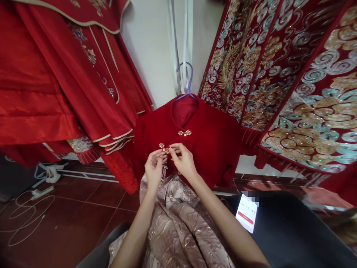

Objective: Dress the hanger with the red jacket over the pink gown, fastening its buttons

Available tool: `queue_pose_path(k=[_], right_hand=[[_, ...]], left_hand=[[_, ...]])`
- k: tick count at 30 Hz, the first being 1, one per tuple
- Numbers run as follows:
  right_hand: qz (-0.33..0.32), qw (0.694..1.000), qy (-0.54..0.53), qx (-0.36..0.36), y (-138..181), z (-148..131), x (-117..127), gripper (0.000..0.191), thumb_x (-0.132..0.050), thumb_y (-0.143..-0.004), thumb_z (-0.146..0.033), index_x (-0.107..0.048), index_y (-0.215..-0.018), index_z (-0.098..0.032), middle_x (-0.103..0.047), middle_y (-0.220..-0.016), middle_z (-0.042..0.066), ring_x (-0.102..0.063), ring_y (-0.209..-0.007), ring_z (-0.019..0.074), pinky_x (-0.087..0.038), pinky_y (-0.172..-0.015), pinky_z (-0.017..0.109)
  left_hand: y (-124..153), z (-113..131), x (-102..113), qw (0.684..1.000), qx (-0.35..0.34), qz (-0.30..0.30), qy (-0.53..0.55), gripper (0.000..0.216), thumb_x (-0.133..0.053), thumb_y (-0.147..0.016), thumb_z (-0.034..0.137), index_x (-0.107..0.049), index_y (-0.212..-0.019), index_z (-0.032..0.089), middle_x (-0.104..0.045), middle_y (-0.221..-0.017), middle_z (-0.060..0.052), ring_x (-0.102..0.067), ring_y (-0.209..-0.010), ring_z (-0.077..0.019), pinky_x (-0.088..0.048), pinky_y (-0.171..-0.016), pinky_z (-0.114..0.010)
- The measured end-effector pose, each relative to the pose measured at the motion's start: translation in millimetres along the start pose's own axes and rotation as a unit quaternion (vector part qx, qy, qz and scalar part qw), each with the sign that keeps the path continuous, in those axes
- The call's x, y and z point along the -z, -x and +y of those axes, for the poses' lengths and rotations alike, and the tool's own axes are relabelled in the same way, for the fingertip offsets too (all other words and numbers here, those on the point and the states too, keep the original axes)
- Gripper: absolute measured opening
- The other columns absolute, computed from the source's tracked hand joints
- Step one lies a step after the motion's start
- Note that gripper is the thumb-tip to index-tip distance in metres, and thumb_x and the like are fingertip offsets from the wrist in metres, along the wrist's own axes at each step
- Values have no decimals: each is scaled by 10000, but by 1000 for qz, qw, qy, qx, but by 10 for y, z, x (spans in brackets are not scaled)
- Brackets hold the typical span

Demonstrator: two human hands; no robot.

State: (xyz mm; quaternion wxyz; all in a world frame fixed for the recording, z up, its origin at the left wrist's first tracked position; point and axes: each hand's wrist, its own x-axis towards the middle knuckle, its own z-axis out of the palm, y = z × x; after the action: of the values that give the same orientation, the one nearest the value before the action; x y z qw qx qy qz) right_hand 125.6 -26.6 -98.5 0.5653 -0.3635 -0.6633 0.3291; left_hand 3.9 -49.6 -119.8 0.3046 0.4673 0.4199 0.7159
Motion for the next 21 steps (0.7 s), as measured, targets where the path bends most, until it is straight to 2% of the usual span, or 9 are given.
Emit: queue_pose_path(k=[3,6,8,14,21], right_hand=[[19,998,58,-3,227,68,73,267,-513,-914,-434,-609,-994,-199,-658,-966,68,-642,-813,171,-550,-586,250],[29,990,140,-13,464,208,171,252,-510,-921,-413,-626,-955,-191,-658,-939,70,-629,-790,170,-523,-618,261],[23,987,156,-31,568,311,223,257,-501,-926,-412,-625,-955,-189,-656,-934,71,-629,-792,172,-522,-651,274],[3,992,114,-61,622,453,197,264,-512,-913,-441,-609,-953,-198,-673,-933,65,-650,-841,181,-536,-703,285],[-16,994,71,-84,626,452,144,269,-547,-886,-454,-612,-921,-196,-696,-884,62,-666,-809,177,-532,-678,268]], left_hand=[[190,-105,-1,999,8,28,-24,193,-546,-867,287,-620,-983,151,-681,-990,-87,-674,-845,-145,-569,-818,-309],[365,-249,22,996,38,2,-78,246,-521,-876,275,-634,-1050,143,-693,-991,-94,-680,-798,-144,-574,-775,-297],[460,-332,36,991,55,-16,-121,298,-514,-863,224,-625,-1127,142,-700,-1015,-103,-683,-811,-150,-572,-770,-298],[620,-344,44,973,34,-54,-224,467,-514,-825,145,-550,-1290,156,-700,-1054,-101,-662,-810,-150,-550,-767,-293],[638,-240,47,974,34,-55,-218,577,-477,-849,152,-422,-1422,188,-677,-1080,-86,-653,-831,-132,-526,-782,-261]])
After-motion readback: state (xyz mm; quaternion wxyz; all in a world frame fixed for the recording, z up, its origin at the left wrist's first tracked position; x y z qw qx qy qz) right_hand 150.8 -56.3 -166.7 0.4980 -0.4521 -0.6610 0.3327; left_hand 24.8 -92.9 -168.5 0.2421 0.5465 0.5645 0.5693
